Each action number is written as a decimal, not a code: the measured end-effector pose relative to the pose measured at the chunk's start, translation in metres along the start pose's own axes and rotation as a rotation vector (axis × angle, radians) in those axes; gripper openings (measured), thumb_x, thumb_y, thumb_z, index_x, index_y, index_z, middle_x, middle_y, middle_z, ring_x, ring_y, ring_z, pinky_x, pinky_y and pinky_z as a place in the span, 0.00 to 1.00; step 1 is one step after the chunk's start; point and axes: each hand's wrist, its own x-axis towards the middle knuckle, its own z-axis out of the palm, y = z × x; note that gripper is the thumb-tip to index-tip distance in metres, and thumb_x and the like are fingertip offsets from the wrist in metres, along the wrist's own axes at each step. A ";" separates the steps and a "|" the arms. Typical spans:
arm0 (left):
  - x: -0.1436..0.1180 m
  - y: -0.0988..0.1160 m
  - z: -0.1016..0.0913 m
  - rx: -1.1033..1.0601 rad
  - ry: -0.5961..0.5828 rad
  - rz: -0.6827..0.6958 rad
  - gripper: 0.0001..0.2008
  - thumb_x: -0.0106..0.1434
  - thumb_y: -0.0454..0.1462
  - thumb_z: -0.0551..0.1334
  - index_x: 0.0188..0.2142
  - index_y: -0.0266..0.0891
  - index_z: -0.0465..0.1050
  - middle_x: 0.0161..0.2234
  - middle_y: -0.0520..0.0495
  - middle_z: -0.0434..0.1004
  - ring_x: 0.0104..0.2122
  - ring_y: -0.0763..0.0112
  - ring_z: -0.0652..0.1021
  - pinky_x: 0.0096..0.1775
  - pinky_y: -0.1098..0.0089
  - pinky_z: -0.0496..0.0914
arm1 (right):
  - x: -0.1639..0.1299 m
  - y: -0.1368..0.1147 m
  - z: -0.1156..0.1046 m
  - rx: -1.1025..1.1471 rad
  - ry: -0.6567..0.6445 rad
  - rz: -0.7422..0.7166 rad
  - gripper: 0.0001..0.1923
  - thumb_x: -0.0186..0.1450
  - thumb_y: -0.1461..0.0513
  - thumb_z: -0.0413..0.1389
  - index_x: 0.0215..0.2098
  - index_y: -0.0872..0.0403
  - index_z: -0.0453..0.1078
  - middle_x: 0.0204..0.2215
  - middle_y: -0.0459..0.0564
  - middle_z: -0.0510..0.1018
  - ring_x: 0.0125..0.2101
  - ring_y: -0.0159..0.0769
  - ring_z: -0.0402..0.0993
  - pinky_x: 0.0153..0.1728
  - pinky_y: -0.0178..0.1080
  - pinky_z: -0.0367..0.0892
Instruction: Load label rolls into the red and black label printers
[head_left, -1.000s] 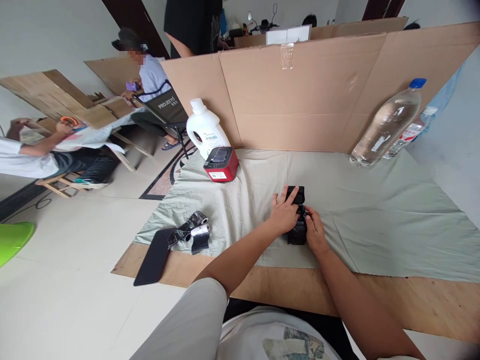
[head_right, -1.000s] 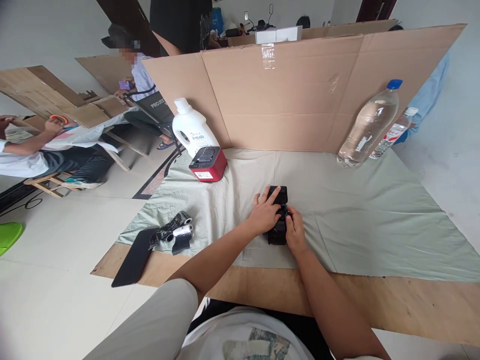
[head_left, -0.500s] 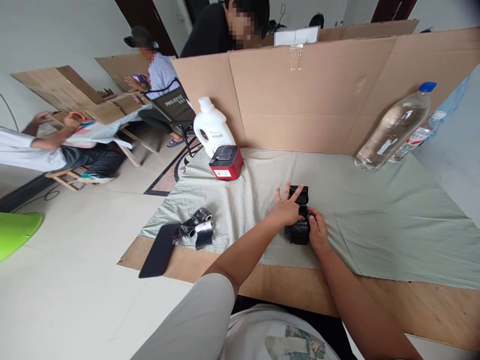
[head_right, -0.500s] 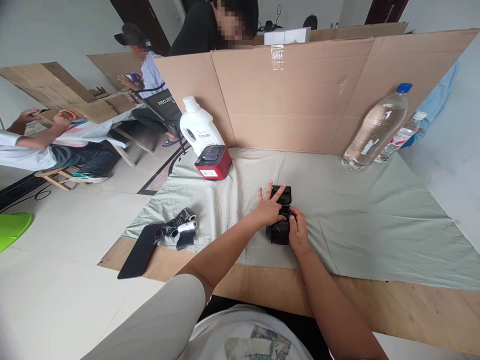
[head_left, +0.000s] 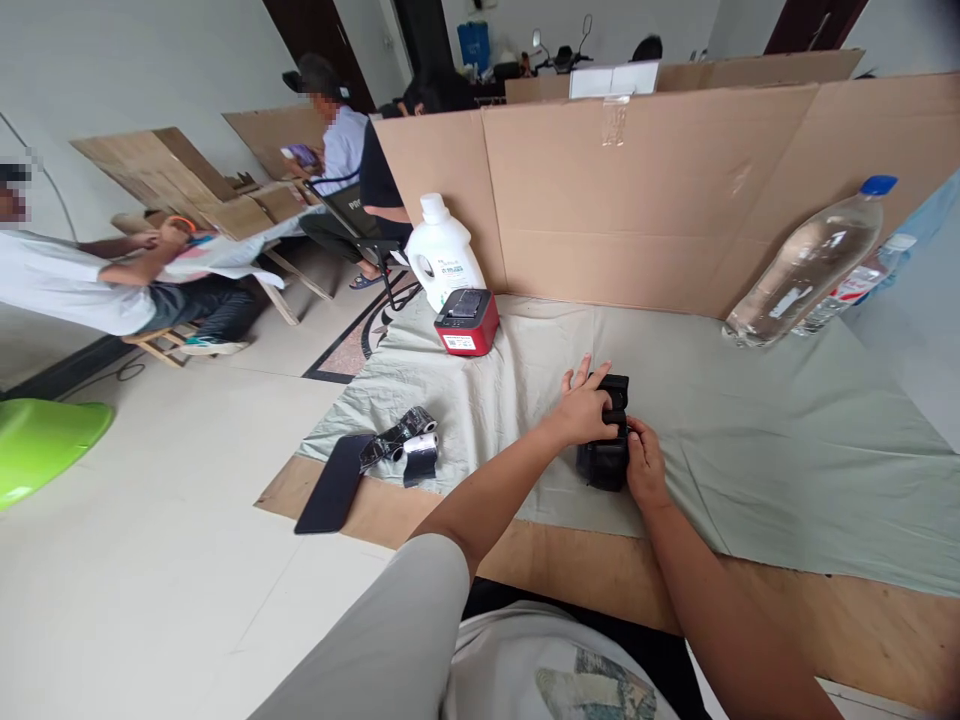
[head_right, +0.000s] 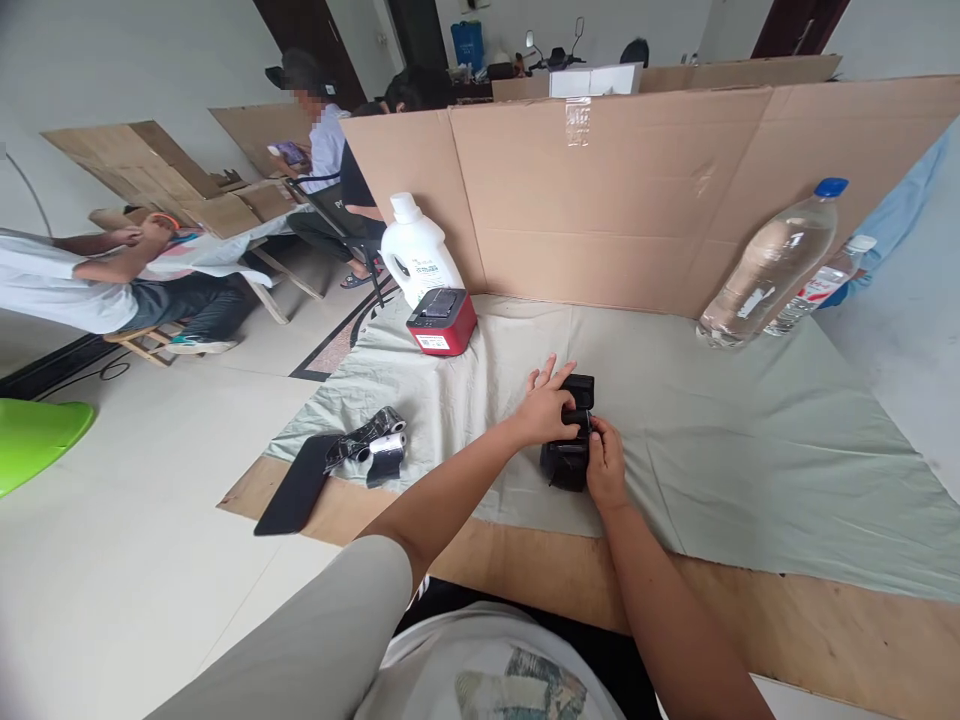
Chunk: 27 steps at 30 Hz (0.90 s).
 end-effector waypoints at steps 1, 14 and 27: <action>-0.006 -0.001 -0.004 -0.092 0.040 -0.008 0.09 0.47 0.35 0.70 0.30 0.37 0.75 0.67 0.40 0.54 0.67 0.43 0.52 0.64 0.44 0.50 | 0.000 0.000 -0.001 -0.002 0.000 0.002 0.24 0.69 0.47 0.43 0.49 0.54 0.70 0.49 0.57 0.75 0.51 0.43 0.71 0.56 0.55 0.63; -0.164 -0.110 -0.103 -0.110 -0.297 -0.485 0.06 0.46 0.36 0.68 0.27 0.41 0.76 0.25 0.51 0.75 0.31 0.65 0.76 0.32 0.72 0.67 | 0.000 -0.003 0.001 -0.004 0.014 0.014 0.23 0.68 0.47 0.45 0.48 0.53 0.71 0.48 0.56 0.76 0.50 0.43 0.71 0.56 0.55 0.63; -0.175 -0.152 -0.143 0.505 -0.260 -0.593 0.15 0.52 0.28 0.60 0.38 0.40 0.78 0.48 0.39 0.71 0.52 0.51 0.67 0.52 0.57 0.63 | -0.001 -0.003 -0.001 -0.024 -0.011 0.032 0.24 0.68 0.47 0.47 0.49 0.54 0.71 0.48 0.57 0.76 0.50 0.44 0.71 0.55 0.55 0.64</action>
